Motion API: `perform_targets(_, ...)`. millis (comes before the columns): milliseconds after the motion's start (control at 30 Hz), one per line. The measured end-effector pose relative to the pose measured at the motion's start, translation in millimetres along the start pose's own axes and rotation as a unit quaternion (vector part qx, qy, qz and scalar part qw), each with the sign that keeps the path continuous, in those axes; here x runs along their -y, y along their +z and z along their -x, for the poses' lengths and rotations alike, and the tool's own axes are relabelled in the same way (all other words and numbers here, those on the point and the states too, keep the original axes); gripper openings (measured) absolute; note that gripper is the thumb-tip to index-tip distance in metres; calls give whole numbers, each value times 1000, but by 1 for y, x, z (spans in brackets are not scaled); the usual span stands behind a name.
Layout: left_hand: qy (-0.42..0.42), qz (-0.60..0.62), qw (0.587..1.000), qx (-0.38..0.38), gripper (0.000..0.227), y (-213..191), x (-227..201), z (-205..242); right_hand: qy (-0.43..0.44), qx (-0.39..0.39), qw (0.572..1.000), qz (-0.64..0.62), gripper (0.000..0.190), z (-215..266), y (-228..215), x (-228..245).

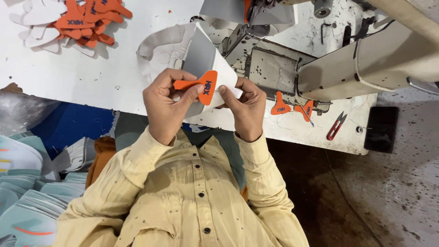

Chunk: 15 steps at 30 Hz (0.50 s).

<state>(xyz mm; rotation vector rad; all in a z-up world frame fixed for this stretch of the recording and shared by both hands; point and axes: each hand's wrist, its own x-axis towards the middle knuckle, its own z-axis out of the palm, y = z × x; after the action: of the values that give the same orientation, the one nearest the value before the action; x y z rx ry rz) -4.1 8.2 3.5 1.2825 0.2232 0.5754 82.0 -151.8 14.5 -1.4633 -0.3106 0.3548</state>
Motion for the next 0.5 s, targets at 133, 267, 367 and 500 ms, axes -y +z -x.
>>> perform_targets(133, 30, -39, 999, 7, 18, 1, 2, 0, 4, 7, 1000, 3, 16, 0, -2, -1)
perform_targets(267, -12, -8, 1000, 8, 18, 2, -2, -3, 9, 12, 1000, -11, 16, -1, -2, 1)
perform_targets(367, -14, -15, 1000, 10, 18, 3, -1, -4, 11, 16, 1000, -21, 17, -1, -3, 1)
perform_targets(500, 2, -26, 1000, 7, 16, 4, 1, -3, 10, 20, 999, -27, 17, -2, -4, 0)
